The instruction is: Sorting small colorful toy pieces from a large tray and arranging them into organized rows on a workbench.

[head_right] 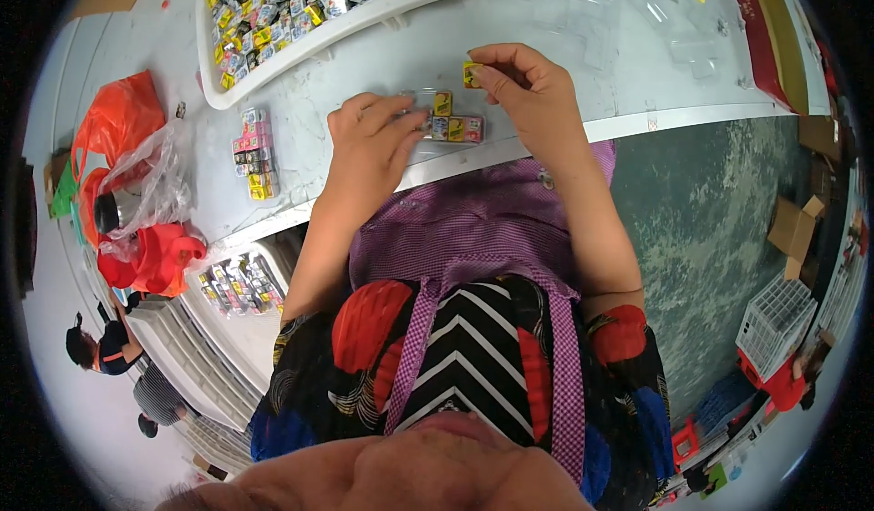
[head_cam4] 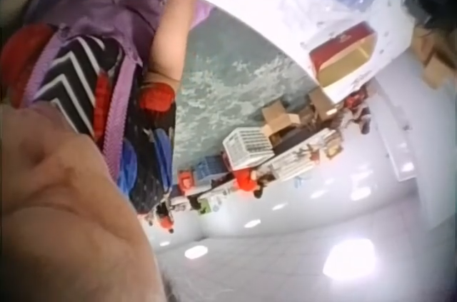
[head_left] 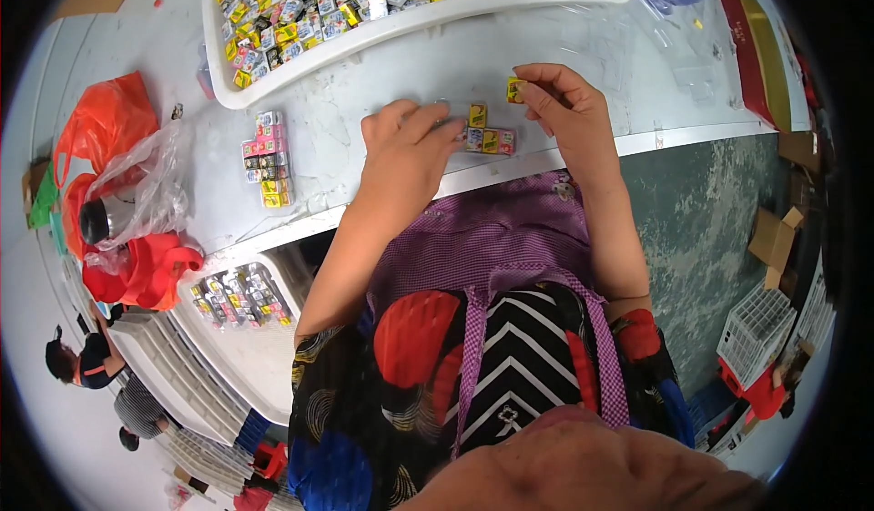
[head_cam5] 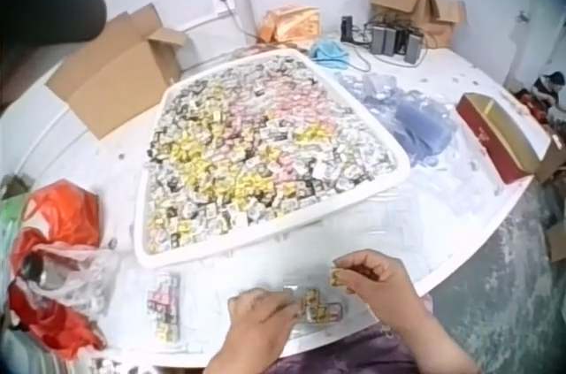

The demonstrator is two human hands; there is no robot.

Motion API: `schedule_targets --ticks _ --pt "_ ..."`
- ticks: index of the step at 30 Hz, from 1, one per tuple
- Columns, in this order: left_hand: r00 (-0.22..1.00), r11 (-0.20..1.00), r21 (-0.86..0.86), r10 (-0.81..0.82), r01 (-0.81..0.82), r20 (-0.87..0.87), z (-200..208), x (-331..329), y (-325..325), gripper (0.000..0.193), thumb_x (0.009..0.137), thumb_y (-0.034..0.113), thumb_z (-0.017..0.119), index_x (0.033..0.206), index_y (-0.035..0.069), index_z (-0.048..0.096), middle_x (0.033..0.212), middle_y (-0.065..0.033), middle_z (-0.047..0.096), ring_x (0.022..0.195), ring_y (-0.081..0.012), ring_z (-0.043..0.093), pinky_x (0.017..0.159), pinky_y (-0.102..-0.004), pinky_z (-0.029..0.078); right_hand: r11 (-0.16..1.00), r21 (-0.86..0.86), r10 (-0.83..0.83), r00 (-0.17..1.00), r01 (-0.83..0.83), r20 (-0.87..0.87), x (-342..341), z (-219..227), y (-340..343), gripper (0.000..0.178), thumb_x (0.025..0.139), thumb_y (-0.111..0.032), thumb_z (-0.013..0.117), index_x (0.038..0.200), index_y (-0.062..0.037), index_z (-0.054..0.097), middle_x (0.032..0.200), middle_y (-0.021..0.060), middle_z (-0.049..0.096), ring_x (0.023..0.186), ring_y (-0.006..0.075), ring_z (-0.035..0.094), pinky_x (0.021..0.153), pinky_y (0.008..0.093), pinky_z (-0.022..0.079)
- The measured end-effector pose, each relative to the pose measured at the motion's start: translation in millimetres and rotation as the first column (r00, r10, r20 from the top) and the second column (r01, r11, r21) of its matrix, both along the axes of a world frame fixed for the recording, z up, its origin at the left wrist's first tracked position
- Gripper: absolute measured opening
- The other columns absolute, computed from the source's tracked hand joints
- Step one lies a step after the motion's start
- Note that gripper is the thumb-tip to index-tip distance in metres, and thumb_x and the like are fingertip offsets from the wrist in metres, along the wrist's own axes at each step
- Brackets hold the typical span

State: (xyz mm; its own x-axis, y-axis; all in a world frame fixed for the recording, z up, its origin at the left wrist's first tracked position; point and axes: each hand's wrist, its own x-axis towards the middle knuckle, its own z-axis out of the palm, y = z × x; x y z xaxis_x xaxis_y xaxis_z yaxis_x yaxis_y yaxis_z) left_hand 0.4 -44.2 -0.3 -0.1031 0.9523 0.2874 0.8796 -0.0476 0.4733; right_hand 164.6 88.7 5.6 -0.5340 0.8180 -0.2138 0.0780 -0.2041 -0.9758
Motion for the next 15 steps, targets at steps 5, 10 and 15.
schedule_targets --ticks 5,10,15 --pt "1.000 1.000 0.006 0.009 -0.009 -0.014 1.4 -1.3 -0.7 0.031 0.077 0.009 0.069 0.108 0.011 0.067 0.107 -0.0055 0.063 0.101 -0.0279 0.051 0.089 -0.0377 0.037 0.999 -0.010 0.034 0.999 -0.034 0.003 -6.3 1.5 -4.4 0.021 0.089 -0.008 0.061 0.110 -0.0027 0.063 0.084 -0.0009 0.063 0.067 0.0030 0.049 0.057 0.0164 0.037" --pt "0.567 0.993 -0.073 0.110 -0.089 0.816 11.5 10.2 14.3 0.029 0.086 0.003 0.064 0.115 0.003 0.061 0.096 -0.0066 0.065 0.080 -0.0160 0.060 0.073 -0.0267 0.049 0.990 0.053 0.134 0.988 -0.130 -0.072 -21.4 5.6 -19.6 0.021 0.090 -0.009 0.059 0.111 -0.0023 0.062 0.088 -0.0022 0.062 0.070 0.0032 0.048 0.061 0.0169 0.039" --pt "0.242 0.979 -0.132 0.167 -0.154 0.956 7.0 -4.7 18.9 0.024 0.089 0.003 0.061 0.113 0.000 0.061 0.095 -0.0047 0.065 0.079 -0.0089 0.061 0.070 -0.0222 0.050 0.976 -0.059 0.190 0.953 -0.210 -0.237 -26.5 -0.3 -17.2 0.025 0.092 -0.008 0.054 0.117 -0.0021 0.058 0.101 0.0020 0.061 0.078 0.0083 0.053 0.070 0.0191 0.041"
